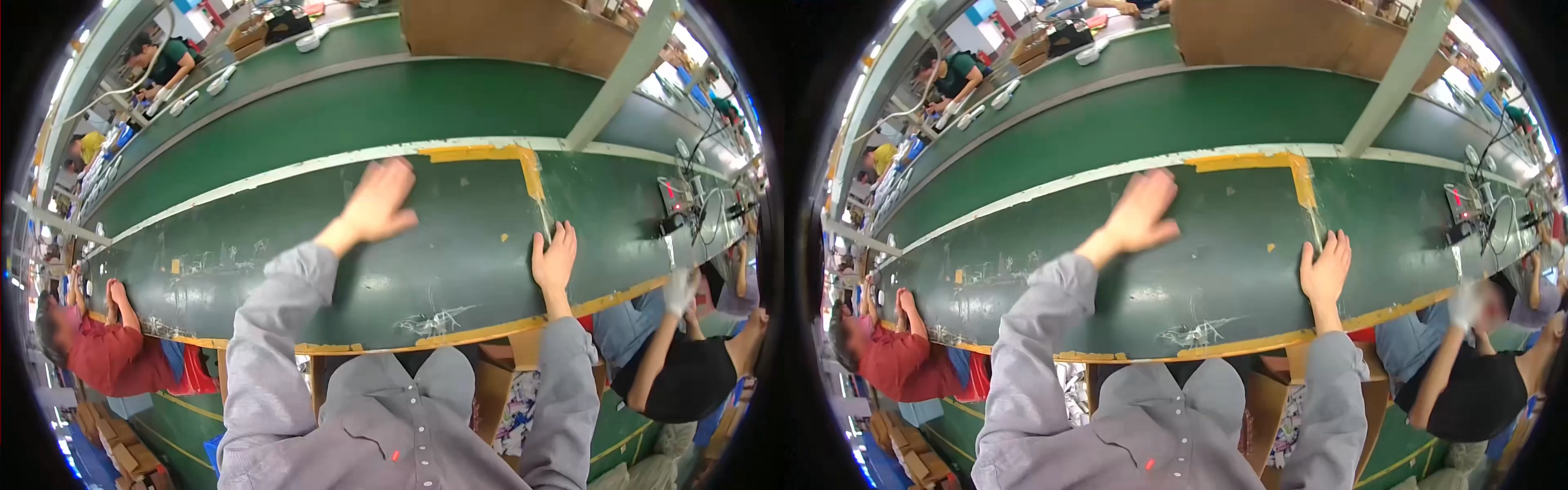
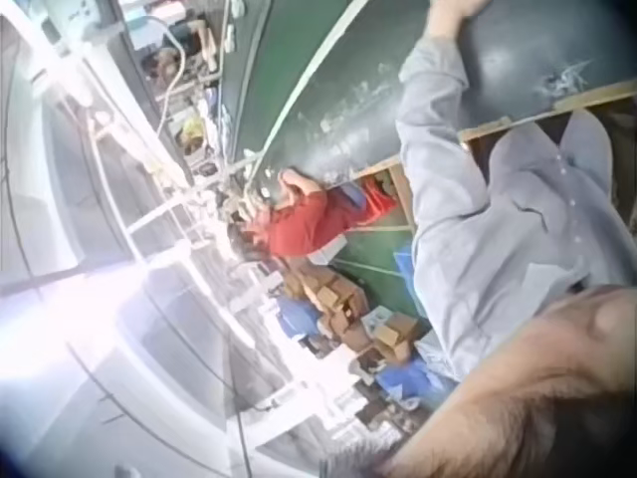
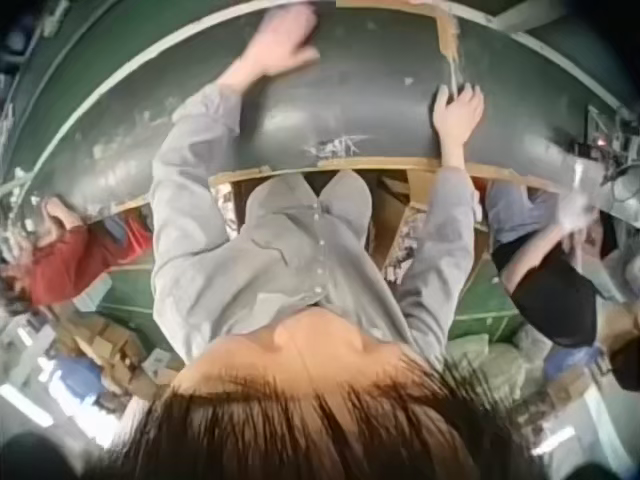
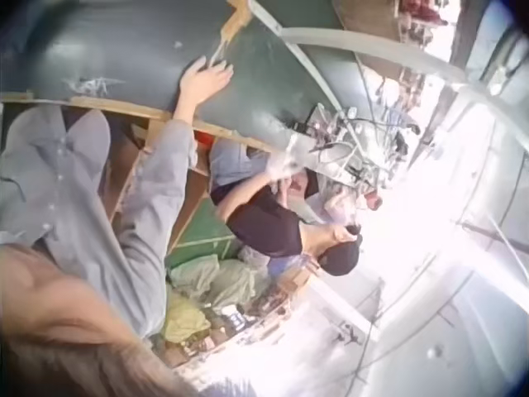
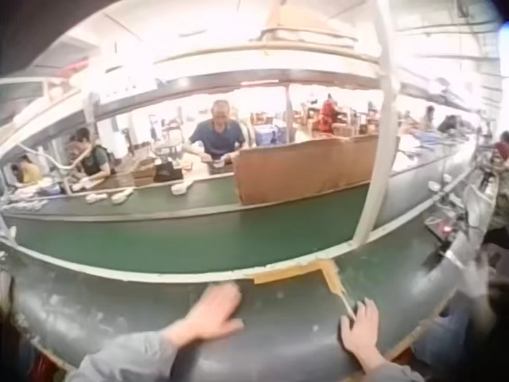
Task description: Assembling small handheld electric fans at a factory assembly line station.
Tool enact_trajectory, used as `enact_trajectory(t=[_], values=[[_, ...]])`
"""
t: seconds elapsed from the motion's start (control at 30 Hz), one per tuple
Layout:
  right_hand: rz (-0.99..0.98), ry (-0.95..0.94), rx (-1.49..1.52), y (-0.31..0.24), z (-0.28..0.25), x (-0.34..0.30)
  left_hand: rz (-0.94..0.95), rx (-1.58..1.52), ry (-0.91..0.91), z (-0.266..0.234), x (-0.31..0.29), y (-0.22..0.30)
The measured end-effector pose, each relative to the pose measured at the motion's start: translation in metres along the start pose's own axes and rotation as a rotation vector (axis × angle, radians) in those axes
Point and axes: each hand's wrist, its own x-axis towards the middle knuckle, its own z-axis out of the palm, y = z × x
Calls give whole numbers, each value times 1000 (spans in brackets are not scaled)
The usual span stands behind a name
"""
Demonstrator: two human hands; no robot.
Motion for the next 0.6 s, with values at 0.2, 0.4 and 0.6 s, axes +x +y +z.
enact_trajectory(t=[0.2,0.4,0.6], values=[[-36,-14,41,-39,1,7,-1629,177,438,-2,-194,-202],[3,-40,-18,-30,-4,2,-1485,320,219,28,-170,-175],[24,-26,-7,-20,-6,-8,-525,-268,81,15,37,6]])
